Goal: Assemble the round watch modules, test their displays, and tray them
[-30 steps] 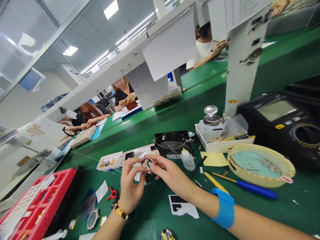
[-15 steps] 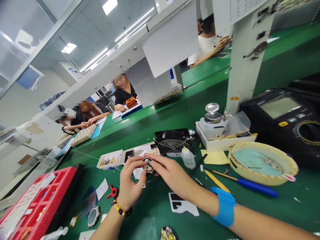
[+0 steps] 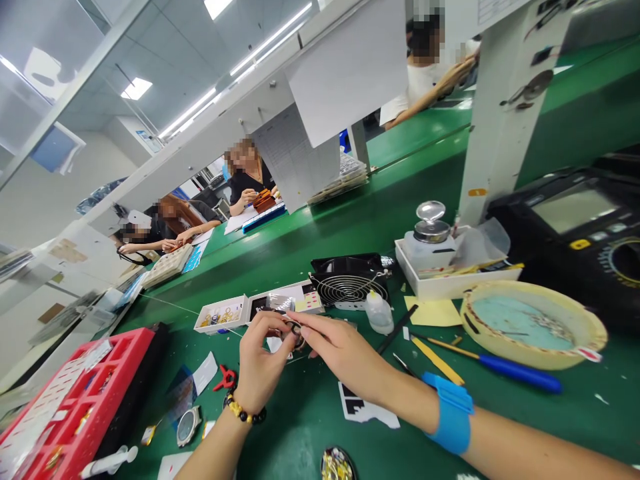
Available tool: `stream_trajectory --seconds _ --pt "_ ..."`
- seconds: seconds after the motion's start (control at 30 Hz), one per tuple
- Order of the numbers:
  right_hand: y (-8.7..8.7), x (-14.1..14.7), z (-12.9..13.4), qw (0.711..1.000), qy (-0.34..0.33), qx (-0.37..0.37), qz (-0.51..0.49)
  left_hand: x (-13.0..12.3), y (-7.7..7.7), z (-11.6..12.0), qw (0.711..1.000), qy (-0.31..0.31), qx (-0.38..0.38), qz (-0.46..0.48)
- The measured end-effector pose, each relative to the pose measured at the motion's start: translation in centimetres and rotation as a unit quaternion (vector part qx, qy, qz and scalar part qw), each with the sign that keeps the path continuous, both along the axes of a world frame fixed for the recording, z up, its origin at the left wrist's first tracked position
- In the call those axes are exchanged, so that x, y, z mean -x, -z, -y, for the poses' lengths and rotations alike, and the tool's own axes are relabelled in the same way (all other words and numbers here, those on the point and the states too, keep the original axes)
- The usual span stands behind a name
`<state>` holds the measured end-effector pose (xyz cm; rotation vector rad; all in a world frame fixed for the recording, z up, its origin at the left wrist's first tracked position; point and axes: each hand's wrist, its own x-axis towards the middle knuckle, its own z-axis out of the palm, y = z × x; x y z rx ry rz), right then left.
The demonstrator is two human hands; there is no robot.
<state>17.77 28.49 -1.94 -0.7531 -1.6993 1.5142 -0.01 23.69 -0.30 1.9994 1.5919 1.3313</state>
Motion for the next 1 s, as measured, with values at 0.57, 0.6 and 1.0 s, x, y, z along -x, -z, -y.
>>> stream_trajectory --seconds 0.57,0.6,1.0 --pt "0.5 0.4 -0.4 1.0 0.003 0.026 0.003 -0.4 -0.5 0.2 0.989 -0.022 0.106 0.096" --pt "0.5 0.3 -0.4 1.0 0.001 0.028 0.002 -0.5 -0.5 0.2 0.99 -0.023 0.106 0.092" --pt "0.9 0.8 -0.5 0.998 0.009 0.062 0.007 -0.2 -0.3 0.3 0.995 -0.035 0.088 0.022"
